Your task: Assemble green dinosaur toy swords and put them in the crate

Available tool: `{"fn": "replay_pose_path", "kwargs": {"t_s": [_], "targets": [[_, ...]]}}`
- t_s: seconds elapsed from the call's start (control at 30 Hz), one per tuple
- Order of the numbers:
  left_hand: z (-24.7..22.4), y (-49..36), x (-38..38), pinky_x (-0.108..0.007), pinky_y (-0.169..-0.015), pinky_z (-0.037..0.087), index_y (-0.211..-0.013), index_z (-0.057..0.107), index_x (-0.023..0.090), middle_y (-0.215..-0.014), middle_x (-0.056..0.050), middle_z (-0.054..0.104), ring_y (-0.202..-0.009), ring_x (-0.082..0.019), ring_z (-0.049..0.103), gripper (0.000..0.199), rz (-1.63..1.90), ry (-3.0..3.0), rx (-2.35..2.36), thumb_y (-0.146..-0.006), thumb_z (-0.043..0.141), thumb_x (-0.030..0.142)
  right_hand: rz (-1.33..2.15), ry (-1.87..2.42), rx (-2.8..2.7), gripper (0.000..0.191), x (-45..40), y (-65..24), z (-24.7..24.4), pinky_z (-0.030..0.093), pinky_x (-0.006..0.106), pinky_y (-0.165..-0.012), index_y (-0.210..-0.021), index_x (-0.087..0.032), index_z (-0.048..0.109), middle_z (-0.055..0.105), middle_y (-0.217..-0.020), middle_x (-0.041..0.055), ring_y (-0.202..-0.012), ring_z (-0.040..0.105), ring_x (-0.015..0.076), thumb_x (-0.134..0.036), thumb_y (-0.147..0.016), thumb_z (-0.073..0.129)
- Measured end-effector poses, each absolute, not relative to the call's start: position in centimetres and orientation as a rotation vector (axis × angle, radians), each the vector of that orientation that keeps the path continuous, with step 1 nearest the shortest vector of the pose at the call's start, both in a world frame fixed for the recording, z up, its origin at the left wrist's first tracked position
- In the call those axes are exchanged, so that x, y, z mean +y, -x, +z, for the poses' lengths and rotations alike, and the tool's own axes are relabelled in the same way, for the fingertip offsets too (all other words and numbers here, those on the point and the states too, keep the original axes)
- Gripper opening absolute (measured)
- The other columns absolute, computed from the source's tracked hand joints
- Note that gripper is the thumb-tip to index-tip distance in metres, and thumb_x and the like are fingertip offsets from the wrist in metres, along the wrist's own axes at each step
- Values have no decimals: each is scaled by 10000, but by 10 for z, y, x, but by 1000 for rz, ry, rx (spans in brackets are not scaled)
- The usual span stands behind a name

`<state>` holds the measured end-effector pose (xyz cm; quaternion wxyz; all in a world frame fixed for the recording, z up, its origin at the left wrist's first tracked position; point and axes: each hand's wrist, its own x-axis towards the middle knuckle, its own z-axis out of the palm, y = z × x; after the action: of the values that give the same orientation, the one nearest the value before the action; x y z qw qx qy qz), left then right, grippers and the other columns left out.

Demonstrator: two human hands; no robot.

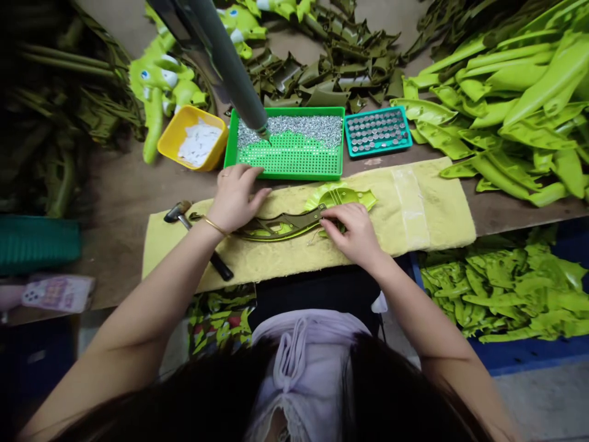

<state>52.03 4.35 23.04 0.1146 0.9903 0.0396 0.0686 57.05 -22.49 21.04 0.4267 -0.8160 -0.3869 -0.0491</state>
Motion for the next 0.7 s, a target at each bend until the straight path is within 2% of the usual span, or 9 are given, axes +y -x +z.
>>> {"fn": "replay_pose_path", "kwargs": {"t_s": [0.17,0.27,0.33,0.47,0.57,0.7], "targets": [[225,-513,45,-461,-925,472,-1173,619,139,-1094,-148,617,-1018,-286,551,326,131,-2851,-32,-936,485,317,-145,2022,-936,69,-225,-569,207,457,350,-809,-894,-222,670,741,-847,16,-823,664,170,-271,-863,633],[237,-503,24,-473,-929,469,-1105,644,150,-1098,-151,619,-1049,-284,547,266,335,-2765,-30,-926,505,291,-163,2005,-942,65,-224,-568,209,453,350,-808,-904,-217,670,738,-847,16,-816,660,164,-249,-860,635],[246,-499,-1,-434,-905,488,-1060,649,160,-1063,-129,642,-1018,-251,578,230,396,-2587,-51,-922,525,296,-221,1994,-979,78,-222,-568,212,455,352,-810,-926,-215,665,736,-857,19,-817,653,164,-223,-854,636],[251,-500,-49,-293,-710,535,-1041,640,146,-862,-48,693,-756,-154,642,269,87,-2002,21,-852,650,337,-409,2007,-1098,210,-219,-569,217,467,367,-863,-1039,-212,617,725,-891,23,-823,628,171,-155,-837,615],[245,-506,-65,-278,-732,544,-934,668,139,-872,-52,720,-778,-149,667,202,18,-1692,193,-792,694,280,-429,2039,-1142,312,-222,-569,221,473,386,-885,-1145,-204,558,711,-935,41,-860,619,188,-164,-839,601],[241,-512,-65,-268,-718,541,-817,688,141,-816,-37,719,-735,-130,656,94,7,-1590,325,-753,684,209,-261,2072,-1154,490,-233,-563,225,486,394,-849,-1271,-200,468,691,-1011,75,-927,622,214,-318,-833,655]]}}
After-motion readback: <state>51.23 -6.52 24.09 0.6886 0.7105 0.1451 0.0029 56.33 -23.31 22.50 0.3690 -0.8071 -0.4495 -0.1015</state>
